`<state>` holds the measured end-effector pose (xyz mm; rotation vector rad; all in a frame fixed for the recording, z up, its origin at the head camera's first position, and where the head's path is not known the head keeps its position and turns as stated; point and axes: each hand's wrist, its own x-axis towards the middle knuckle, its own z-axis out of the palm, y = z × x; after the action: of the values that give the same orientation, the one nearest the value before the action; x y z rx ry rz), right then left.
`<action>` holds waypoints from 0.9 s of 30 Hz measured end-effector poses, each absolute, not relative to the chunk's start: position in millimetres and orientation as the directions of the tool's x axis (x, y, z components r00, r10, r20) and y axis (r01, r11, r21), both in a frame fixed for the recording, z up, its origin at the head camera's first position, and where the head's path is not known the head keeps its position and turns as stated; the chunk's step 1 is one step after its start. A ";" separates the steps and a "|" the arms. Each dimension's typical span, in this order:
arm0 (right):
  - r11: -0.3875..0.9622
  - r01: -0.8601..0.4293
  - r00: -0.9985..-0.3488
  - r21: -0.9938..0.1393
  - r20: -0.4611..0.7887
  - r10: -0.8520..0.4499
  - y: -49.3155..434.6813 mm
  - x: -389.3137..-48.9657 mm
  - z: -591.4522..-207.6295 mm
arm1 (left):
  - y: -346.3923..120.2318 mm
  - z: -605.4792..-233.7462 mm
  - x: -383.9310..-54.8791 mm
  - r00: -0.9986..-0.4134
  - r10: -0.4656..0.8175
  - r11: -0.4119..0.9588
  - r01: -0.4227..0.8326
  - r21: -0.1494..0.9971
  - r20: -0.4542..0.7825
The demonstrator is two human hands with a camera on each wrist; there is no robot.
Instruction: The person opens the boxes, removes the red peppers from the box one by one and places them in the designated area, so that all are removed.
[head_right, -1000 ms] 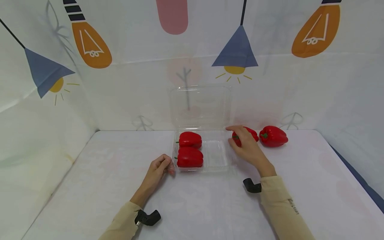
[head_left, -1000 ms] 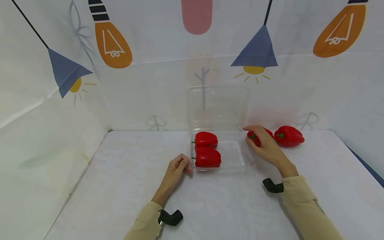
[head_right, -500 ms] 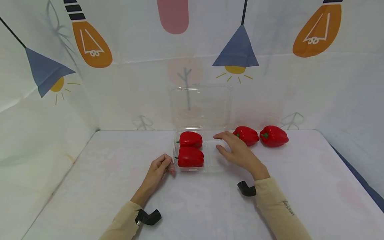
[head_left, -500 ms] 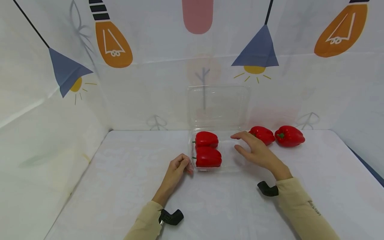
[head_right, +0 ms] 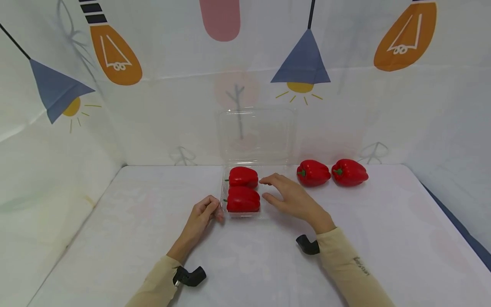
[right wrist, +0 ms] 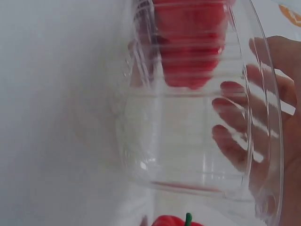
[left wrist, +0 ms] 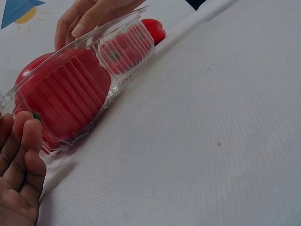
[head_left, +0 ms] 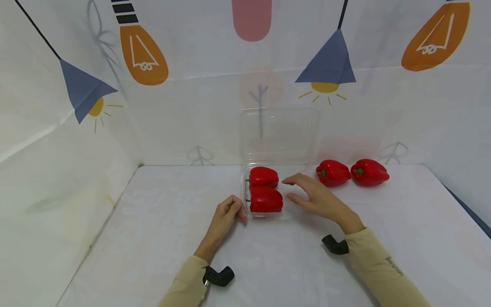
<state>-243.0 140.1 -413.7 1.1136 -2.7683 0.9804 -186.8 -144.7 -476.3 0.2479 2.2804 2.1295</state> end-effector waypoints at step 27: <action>0.535 -0.586 -0.753 -0.609 0.164 -0.637 115.8 -231.0 -425.9 | -143.9 -475.3 -186.5 -0.987 0.116 0.082 0.122 0.989 0.112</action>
<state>-231.0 115.8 -425.9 1.1253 -2.8203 1.0702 -186.5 -143.9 -475.3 0.2544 2.3145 2.1161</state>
